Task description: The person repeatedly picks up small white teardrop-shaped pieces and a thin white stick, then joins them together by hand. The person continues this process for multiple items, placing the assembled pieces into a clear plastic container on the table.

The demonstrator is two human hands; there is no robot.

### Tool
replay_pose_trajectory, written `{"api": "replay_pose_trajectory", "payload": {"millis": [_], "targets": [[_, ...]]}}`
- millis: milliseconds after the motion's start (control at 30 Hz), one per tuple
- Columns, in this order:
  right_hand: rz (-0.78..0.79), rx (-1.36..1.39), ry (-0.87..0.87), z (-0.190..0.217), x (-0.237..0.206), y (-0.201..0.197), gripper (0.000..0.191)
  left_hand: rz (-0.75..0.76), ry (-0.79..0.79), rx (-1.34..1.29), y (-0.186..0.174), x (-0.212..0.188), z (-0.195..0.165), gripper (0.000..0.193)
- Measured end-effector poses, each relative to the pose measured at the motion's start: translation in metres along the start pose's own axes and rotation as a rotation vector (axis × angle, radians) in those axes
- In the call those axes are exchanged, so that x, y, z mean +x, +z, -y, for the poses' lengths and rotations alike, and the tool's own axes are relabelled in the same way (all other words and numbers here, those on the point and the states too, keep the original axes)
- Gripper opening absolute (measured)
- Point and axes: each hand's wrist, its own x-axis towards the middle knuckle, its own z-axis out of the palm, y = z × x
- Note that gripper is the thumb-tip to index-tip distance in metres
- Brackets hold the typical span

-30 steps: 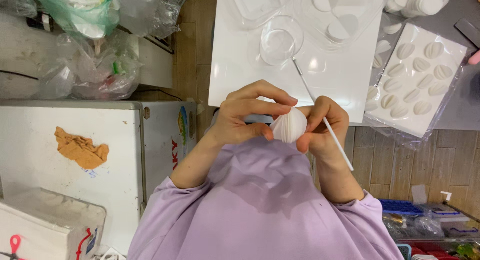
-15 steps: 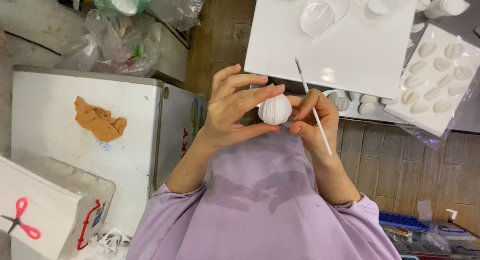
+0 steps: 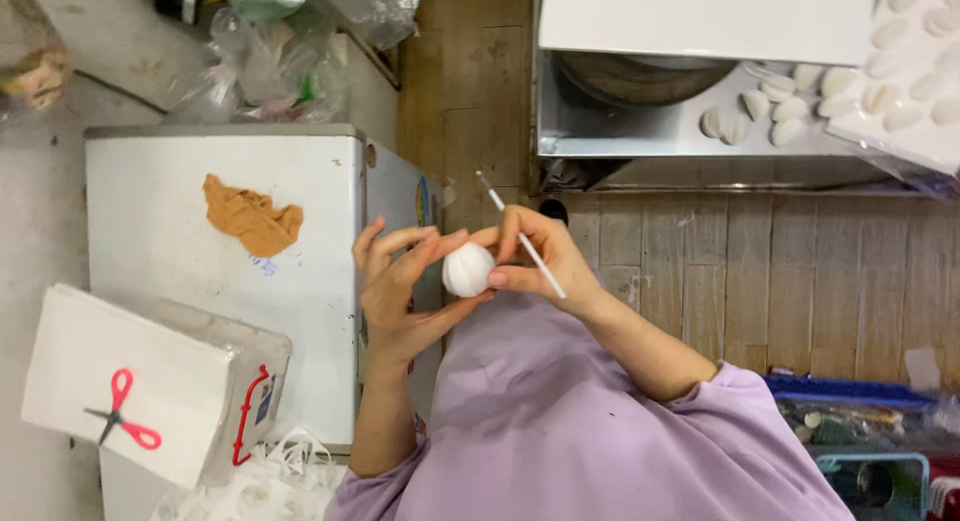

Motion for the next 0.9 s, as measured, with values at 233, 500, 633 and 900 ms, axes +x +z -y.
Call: {"api": "replay_pose_trajectory", "payload": {"millis": [233,500,633,900], "targets": [[0.027,-0.214,-0.114,0.0,-0.035,0.01,0.03,-0.013,0.009,0.003,0.0,-0.005,-0.005,0.082],[-0.196,-0.108,-0.133,0.017,-0.07,-0.02,0.031,0.082,0.164,-0.141,0.057,0.029,-0.012,0.076],[-0.353,-0.239,-0.14,0.037,-0.081,-0.049,0.033,0.195,0.212,-0.19,0.092,0.055,-0.023,0.074],[-0.696,-0.526,-0.32,0.12,-0.095,-0.194,0.033,0.218,0.282,-0.314,0.192,0.119,-0.045,0.096]]}}
